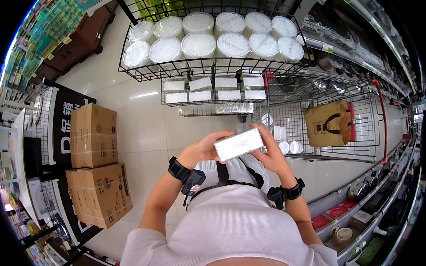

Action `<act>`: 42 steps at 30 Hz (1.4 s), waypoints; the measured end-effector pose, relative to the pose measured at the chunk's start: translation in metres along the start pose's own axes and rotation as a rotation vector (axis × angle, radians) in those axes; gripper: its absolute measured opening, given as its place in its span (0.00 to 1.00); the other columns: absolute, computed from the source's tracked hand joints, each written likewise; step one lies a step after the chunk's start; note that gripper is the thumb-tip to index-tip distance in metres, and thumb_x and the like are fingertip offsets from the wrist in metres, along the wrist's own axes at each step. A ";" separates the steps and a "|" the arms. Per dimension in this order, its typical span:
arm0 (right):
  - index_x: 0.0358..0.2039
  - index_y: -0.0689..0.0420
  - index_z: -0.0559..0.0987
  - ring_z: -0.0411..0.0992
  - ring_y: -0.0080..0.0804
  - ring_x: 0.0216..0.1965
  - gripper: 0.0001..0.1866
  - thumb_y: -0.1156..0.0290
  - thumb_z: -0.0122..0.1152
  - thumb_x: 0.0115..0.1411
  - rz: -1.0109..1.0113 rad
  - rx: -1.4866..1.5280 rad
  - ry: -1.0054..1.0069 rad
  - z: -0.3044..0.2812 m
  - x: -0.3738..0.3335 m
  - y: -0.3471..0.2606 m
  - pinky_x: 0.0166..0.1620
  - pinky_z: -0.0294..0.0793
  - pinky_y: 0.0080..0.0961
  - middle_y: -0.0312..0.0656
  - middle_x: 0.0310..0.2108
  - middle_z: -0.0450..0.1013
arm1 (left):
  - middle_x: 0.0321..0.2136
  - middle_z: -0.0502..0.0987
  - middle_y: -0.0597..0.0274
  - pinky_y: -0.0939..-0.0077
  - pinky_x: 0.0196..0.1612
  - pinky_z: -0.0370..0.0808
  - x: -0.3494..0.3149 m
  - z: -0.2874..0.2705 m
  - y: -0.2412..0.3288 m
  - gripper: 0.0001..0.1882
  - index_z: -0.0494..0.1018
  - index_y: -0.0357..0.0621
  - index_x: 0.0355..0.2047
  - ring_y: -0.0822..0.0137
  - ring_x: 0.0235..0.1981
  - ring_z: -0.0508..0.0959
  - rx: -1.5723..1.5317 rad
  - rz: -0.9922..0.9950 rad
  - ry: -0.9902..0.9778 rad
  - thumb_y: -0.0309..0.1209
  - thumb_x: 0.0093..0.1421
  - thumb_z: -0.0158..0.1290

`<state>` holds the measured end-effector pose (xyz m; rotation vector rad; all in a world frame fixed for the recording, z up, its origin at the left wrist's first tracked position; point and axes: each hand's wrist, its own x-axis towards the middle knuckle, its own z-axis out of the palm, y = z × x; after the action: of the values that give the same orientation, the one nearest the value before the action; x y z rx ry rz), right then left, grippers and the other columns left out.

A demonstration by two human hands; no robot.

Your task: The person selects several containers of cotton swabs and a box of cotton pads from a supermarket shelf, places them into a shopping cart, and moves along the aisle.

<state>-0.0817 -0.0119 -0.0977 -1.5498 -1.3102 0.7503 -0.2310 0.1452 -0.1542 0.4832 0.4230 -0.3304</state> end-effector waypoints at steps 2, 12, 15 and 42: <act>0.55 0.58 0.57 0.63 0.35 0.48 0.31 0.78 0.54 0.50 0.005 0.025 0.044 0.002 -0.001 0.002 0.48 0.65 0.27 0.47 0.52 0.56 | 0.38 0.72 0.50 0.72 0.26 0.72 0.001 0.013 -0.003 0.26 0.63 0.42 0.48 0.62 0.29 0.76 -0.052 0.056 0.066 0.49 0.57 0.39; 0.52 0.60 0.60 0.60 0.37 0.50 0.22 0.63 0.46 0.59 -0.122 0.100 0.094 -0.007 -0.004 0.001 0.51 0.59 0.29 0.47 0.52 0.58 | 0.51 0.62 0.49 0.52 0.56 0.57 0.009 0.031 -0.013 0.38 0.55 0.40 0.54 0.47 0.54 0.60 -0.346 0.476 -0.236 0.29 0.39 0.53; 0.49 0.61 0.64 0.59 0.40 0.51 0.26 0.60 0.54 0.53 -0.060 0.099 0.095 -0.007 -0.007 -0.010 0.51 0.59 0.29 0.46 0.51 0.59 | 0.50 0.63 0.52 0.53 0.57 0.54 0.012 0.035 -0.017 0.36 0.56 0.43 0.53 0.51 0.55 0.59 -0.334 0.484 -0.256 0.23 0.39 0.50; 0.47 0.52 0.70 0.63 0.40 0.49 0.28 0.75 0.60 0.40 0.233 -0.094 0.034 -0.093 -0.065 0.029 0.47 0.67 0.29 0.45 0.51 0.58 | 0.46 0.67 0.53 0.57 0.46 0.67 0.076 0.055 -0.030 0.25 0.58 0.39 0.51 0.57 0.45 0.69 -0.392 0.050 -0.165 0.36 0.54 0.46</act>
<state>-0.0036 -0.0987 -0.0970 -1.8049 -1.1670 0.8121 -0.1601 0.0767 -0.1572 0.0826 0.3039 -0.2293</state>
